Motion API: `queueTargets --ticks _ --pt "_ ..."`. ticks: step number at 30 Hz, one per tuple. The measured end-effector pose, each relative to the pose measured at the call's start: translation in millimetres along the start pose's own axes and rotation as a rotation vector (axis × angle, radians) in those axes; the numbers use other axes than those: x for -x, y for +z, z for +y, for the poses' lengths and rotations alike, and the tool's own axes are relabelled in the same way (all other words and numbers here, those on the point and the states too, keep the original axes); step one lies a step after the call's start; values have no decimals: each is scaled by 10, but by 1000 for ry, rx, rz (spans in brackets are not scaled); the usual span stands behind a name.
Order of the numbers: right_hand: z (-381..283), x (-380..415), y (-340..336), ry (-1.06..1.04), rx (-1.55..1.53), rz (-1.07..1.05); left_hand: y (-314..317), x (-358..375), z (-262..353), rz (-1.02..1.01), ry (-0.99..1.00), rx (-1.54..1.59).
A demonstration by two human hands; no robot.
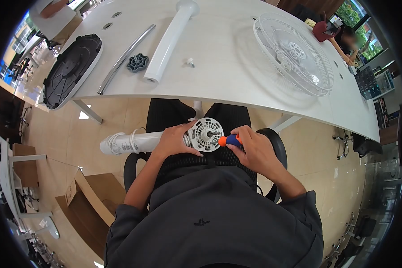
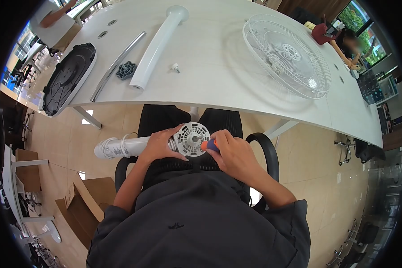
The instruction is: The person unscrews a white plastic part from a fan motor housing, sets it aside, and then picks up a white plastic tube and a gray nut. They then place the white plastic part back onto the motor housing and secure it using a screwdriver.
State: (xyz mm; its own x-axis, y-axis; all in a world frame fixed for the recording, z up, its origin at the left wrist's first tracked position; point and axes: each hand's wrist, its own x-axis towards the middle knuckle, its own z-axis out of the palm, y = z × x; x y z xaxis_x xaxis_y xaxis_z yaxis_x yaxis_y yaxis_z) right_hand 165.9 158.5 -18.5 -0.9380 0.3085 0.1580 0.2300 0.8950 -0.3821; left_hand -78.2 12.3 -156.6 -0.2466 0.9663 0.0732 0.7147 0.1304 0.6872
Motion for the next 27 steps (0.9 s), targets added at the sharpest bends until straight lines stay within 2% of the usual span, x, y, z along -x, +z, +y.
queueTargets --ticks 3,6,8,14,27 --pt "-8 6 -17 44 -37 31 10 0 -14 7 11 0" --pt "-19 -8 -167 -22 -80 8 5 8 -33 7 15 -1" --pt "-72 -8 -253 -27 -136 84 46 17 -79 41 53 -7" --pt "-57 -74 -16 -18 -257 129 -13 1 -18 -11 13 20" --pt "-30 -98 38 -83 -234 152 7 15 -46 -9 13 19"
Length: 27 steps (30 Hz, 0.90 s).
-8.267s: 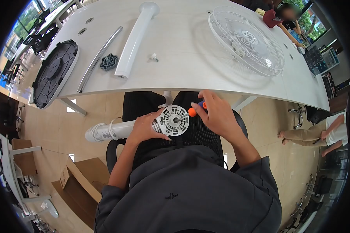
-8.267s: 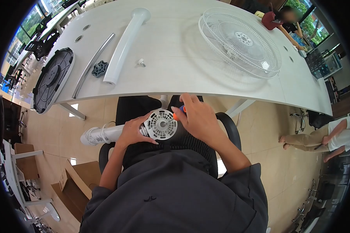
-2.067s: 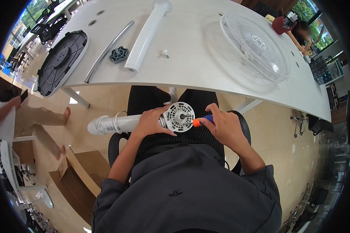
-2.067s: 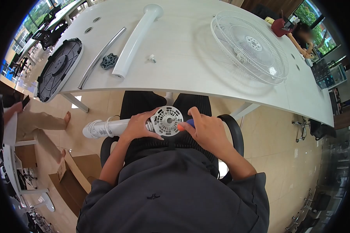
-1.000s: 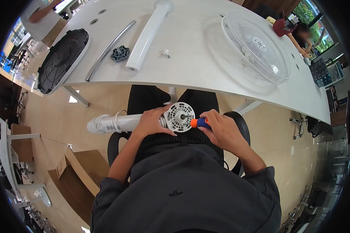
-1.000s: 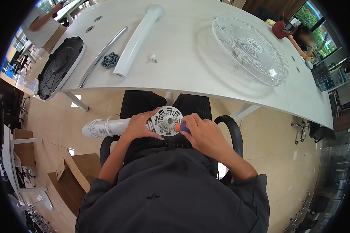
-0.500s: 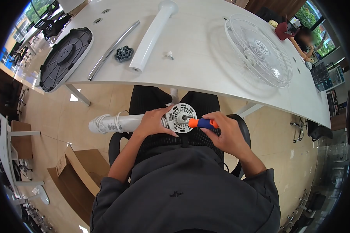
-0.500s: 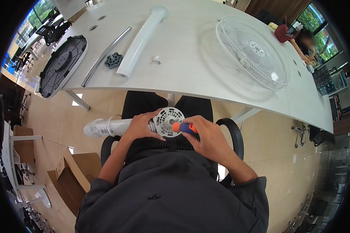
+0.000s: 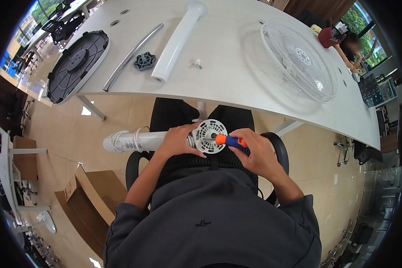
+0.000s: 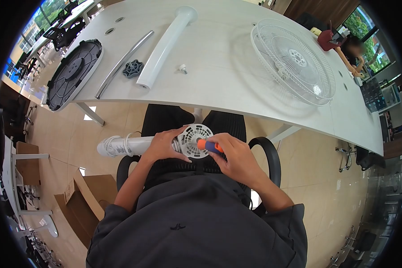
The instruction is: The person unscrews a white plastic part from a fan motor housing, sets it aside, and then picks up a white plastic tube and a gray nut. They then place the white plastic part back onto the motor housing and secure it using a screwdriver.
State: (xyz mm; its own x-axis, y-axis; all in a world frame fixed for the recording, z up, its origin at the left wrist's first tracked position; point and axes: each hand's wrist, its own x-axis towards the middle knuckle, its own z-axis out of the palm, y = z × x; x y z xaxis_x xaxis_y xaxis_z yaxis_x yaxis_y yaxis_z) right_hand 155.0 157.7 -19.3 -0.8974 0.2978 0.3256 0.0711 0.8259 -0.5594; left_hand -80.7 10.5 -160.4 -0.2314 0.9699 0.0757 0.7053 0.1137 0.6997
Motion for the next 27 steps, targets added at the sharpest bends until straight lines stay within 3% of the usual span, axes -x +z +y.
queueTargets --ticks 21,24,27 --pt "-75 -41 39 -53 -25 -70 -4 10 -1 9 5 -10" --pt "-67 -69 39 -96 14 -71 -19 4 21 -6 -11 -11" --pt "-111 -130 34 18 205 -163 -10 -3 33 6 8 -4"
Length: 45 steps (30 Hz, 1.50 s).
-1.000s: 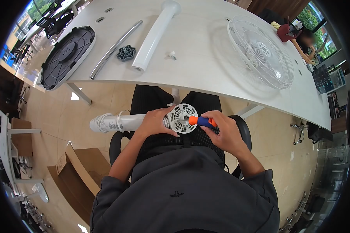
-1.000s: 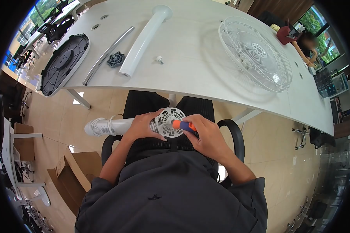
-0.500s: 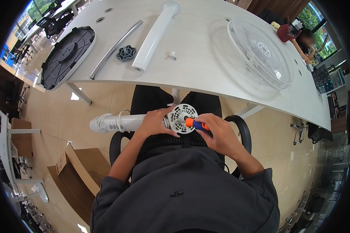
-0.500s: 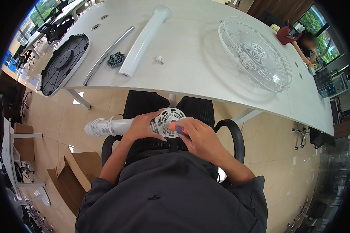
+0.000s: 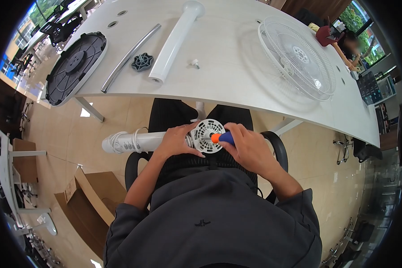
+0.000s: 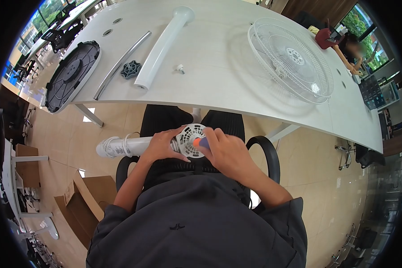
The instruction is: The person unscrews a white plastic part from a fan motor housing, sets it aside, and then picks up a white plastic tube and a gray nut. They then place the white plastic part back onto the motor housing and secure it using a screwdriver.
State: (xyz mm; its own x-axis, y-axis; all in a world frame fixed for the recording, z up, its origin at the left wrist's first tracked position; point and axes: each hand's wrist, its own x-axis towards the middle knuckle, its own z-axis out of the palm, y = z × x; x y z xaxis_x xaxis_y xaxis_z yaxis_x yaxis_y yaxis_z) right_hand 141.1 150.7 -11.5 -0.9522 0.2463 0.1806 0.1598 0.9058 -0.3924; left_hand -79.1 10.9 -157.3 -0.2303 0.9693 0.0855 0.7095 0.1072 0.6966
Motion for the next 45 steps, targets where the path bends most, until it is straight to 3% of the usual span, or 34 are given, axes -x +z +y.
queueTargets --ticks 6,8,9,11,15,17,18,20,21,23,25,28,31,32,34,35,39,41,42,44,45 --pt "-57 -252 -77 -43 -17 -50 -4 -1 -19 -2 -16 2" --pt "-141 -358 -68 253 46 -263 16 14 -43 7 -5 -21" --pt "-120 -355 -50 249 47 -266 15 15 -50 10 -9 -20" --pt "-40 -328 14 -45 82 84 13 21 -58 -8 -15 -33" --pt "-16 -351 77 -137 -64 46 5 13 -41 19 16 -8" --pt "-59 -354 106 134 46 -125 -2 21 -39 -7 -6 -19" --pt "-67 -344 94 130 46 -125 -5 25 -34 -4 -8 -19" --pt "-72 -325 38 -18 -102 68 -16 12 -16 -26 -28 -19" --pt "-61 -316 58 -14 -98 73 -11 25 -25 -27 -20 -20" --pt "21 -297 139 -197 -150 85 26 22 -83 24 13 -15" --pt "17 -256 266 -76 -33 193 38 -5 -104 5 15 -15" --pt "35 -291 251 43 71 115 -10 -24 -36 -12 23 -41" --pt "-8 -312 58 -243 -34 265 25 -4 -91 14 38 -47" --pt "8 -302 79 -239 -20 276 52 -3 -119 36 42 -53" --pt "-22 -272 141 -92 16 9 25 -36 -47 -18 3 -57" --pt "-29 -265 163 13 59 -23 13 -31 -20 -11 -5 -54" --pt "7 -274 151 21 30 101 10 -21 -24 -7 -12 -60" --pt "18 -278 106 -233 -26 280 -2 6 -23 -16 -15 -60" --pt "23 -276 128 -235 -23 285 -7 14 -9 -10 -13 -71" --pt "35 -251 215 -38 -13 75 -22 -10 13 7 -13 -82" --pt "26 -252 225 18 2 99 -32 -13 34 -7 -18 -63"
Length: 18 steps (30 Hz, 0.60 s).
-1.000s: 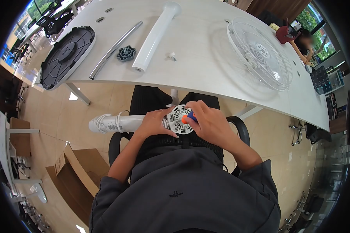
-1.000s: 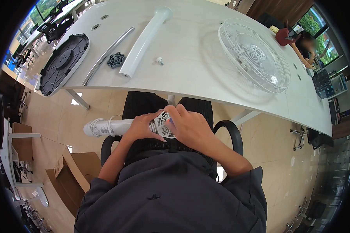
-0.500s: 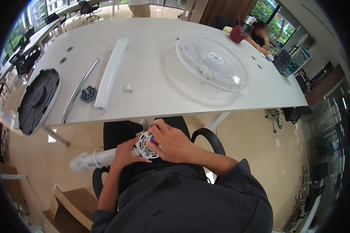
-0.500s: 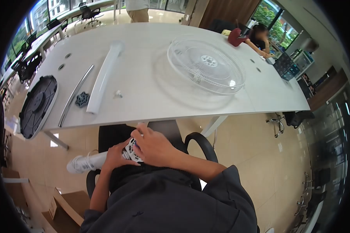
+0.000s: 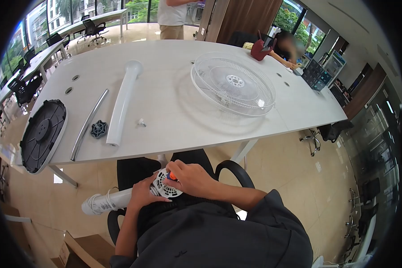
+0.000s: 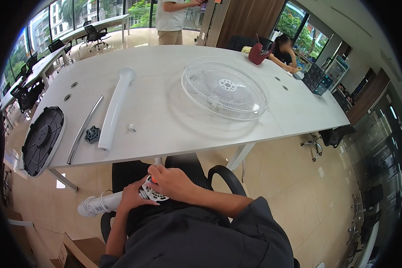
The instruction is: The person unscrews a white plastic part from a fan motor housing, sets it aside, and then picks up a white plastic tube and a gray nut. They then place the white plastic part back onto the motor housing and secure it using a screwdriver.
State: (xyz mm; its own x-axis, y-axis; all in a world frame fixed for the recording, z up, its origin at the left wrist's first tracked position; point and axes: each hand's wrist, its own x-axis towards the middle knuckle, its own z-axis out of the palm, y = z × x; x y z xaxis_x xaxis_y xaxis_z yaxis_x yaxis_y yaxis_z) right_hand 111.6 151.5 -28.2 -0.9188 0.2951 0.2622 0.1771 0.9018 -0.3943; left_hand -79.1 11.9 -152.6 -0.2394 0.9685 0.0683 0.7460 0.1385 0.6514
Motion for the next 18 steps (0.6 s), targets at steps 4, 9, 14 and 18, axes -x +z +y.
queueTargets --ticks 4,9,14,18 --pt "-35 -57 5 8 50 58 11 3 -9 11 20 -13" --pt "43 -32 -71 -242 -34 -63 28 27 -63 43 19 18" --pt "5 45 12 -73 132 20 18 33 -40 26 25 0" --pt "-77 71 15 -20 159 -53 0 63 -14 23 18 24"
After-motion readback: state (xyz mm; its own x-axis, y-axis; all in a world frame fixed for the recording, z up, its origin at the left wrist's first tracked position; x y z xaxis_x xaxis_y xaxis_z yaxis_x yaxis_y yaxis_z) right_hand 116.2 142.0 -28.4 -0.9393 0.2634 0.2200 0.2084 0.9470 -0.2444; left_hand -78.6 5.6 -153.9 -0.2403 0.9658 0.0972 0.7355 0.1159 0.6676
